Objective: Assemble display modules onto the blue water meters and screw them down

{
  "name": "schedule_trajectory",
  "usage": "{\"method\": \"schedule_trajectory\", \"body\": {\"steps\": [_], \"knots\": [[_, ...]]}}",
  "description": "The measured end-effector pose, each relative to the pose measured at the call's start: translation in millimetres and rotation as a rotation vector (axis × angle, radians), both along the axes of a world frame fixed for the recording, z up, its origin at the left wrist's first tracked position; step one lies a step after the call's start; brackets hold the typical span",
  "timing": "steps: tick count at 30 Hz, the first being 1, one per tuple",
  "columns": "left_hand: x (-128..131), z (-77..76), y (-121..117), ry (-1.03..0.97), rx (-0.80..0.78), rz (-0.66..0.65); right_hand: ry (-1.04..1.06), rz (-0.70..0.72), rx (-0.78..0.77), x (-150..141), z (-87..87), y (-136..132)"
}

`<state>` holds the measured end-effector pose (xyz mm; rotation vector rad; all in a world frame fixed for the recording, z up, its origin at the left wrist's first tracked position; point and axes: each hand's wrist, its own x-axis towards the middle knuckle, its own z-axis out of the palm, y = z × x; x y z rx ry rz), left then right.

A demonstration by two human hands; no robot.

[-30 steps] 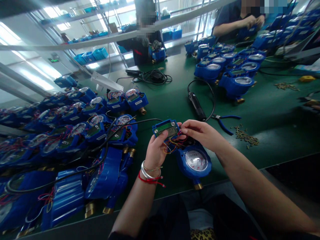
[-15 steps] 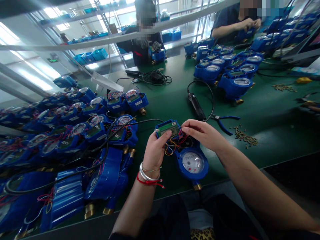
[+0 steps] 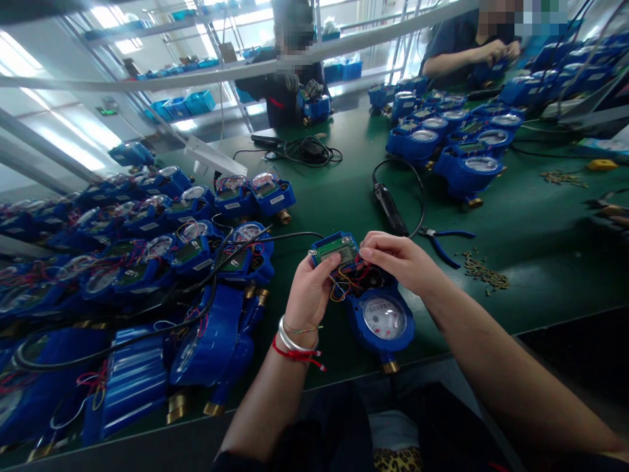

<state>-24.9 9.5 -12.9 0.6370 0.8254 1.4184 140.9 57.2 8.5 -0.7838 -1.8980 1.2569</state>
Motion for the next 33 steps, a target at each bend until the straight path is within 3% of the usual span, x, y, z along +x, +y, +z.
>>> {"method": "schedule_trajectory", "body": {"steps": [15, 22, 26, 29, 31, 33], "knots": [[4, -0.6, -1, -0.053, 0.052, 0.027, 0.019, 0.051, -0.031, 5, -4.0, 5], [-2, 3.7, -1, 0.059, 0.071, -0.075, 0.005, 0.033, -0.004, 6, -6.0, 4], [-5, 1.7, 0, 0.258, 0.086, -0.054, -0.007, 0.023, 0.061, 8, -8.5, 4], [-6, -1.1, -2, 0.518, 0.067, 0.002, -0.005, -0.007, 0.073, 10, -8.0, 5], [-4, -1.2, -5, 0.764, 0.065, 0.134, 0.003, -0.019, 0.062, 11, -7.2, 5], [-3, 1.9, -9, 1.044, 0.132, 0.343, 0.008, -0.020, 0.048, 11, -6.5, 4]]}}
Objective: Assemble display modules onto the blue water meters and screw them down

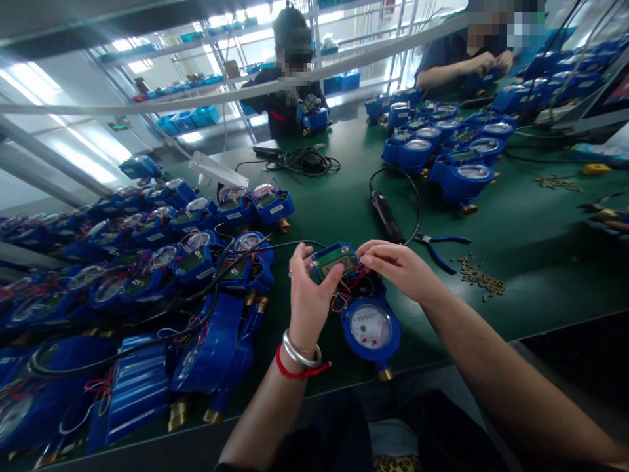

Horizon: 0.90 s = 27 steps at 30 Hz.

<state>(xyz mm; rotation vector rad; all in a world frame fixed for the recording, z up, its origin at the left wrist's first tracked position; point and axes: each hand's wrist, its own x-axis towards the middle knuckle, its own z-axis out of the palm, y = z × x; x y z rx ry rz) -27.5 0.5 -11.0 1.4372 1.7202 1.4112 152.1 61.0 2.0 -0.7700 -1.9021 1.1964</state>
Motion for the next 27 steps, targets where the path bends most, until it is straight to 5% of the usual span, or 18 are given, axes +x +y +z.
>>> {"method": "schedule_trajectory", "body": {"steps": [2, 4, 9, 16, 20, 27], "knots": [[1, 6.8, -4, 0.283, 0.131, 0.062, 0.002, 0.017, -0.018, 0, 0.7, -2], [2, 16.8, -8, 0.519, 0.172, -0.021, -0.001, 0.044, -0.029, -1, 1.7, -4], [-4, 43.7, -11, 0.780, 0.037, -0.203, -0.062, 0.053, 0.034, -2, 6.5, -10], [-22, 58.4, 10, 0.595, -0.188, -0.512, -0.135, 0.071, 0.112, -2, 12.8, -14], [-23, 61.7, 25, 0.570, -0.157, -0.678, -0.096, 0.033, 0.096, 0, 9.1, -11], [-16, 64.4, 40, 0.608, -0.105, -0.671, 0.037, -0.165, 0.051, -1, -3.9, -11]]}}
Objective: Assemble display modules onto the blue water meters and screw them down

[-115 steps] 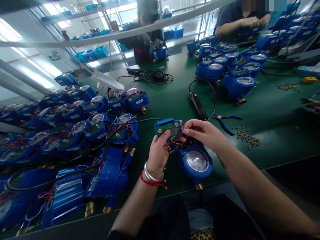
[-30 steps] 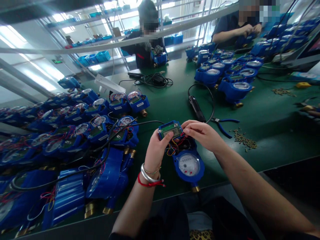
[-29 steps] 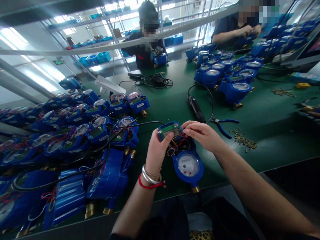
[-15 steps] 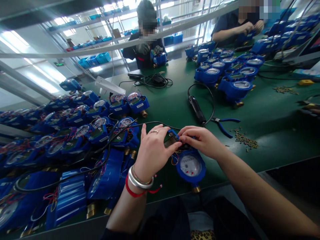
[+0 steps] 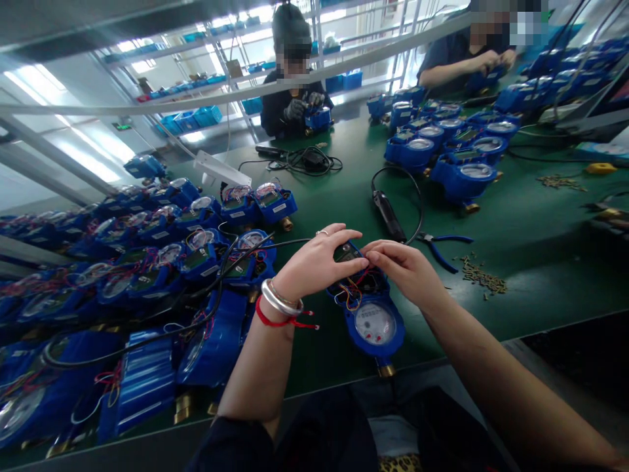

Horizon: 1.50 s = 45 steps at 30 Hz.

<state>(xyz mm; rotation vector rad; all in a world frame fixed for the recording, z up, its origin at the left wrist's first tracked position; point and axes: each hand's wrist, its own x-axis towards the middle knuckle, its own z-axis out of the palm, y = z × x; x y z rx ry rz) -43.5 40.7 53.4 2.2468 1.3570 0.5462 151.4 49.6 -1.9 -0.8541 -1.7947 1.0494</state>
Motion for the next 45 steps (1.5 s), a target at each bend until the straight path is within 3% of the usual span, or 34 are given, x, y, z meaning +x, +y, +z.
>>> {"method": "schedule_trajectory", "body": {"steps": [6, 10, 24, 33, 45], "knots": [[6, 1.0, 1, -0.026, -0.011, -0.154, -0.007, 0.017, 0.007, 7, 0.0, -7], [9, 5.4, -3, 0.007, -0.069, -0.182, -0.094, 0.036, -0.008, 11, 5.7, -9], [11, 6.1, -4, -0.025, -0.089, -0.165, -0.094, 0.048, 0.129, 12, 9.3, -9], [10, 9.8, -3, -0.073, -0.173, -0.249, -0.083, 0.100, 0.103, 15, 15.0, -8], [12, 7.7, -3, -0.094, -0.144, -0.191, -0.116, 0.069, 0.149, 13, 15.3, -7]]}}
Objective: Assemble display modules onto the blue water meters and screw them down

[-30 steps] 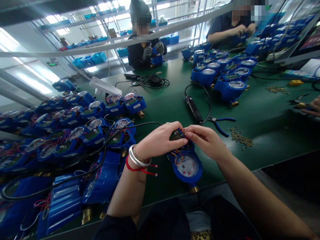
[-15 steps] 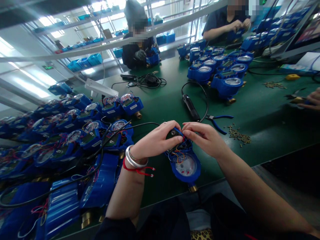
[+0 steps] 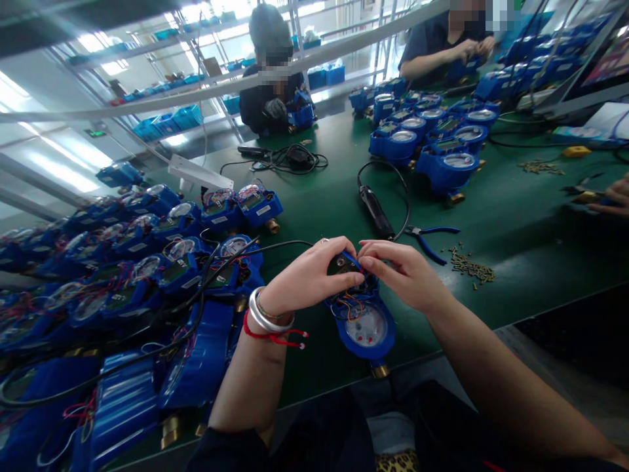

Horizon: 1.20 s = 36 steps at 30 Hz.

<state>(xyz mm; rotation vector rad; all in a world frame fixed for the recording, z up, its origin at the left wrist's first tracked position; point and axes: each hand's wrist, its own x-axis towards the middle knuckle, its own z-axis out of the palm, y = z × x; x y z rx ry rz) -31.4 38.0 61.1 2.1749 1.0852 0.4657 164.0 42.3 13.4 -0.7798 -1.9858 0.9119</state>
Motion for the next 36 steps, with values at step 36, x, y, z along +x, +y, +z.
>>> {"method": "schedule_trajectory", "body": {"steps": [36], "knots": [[3.1, -1.3, 1.6, -0.109, -0.060, 0.054, 0.068, 0.059, 0.034, 1.7, -1.9, 6.8]]}}
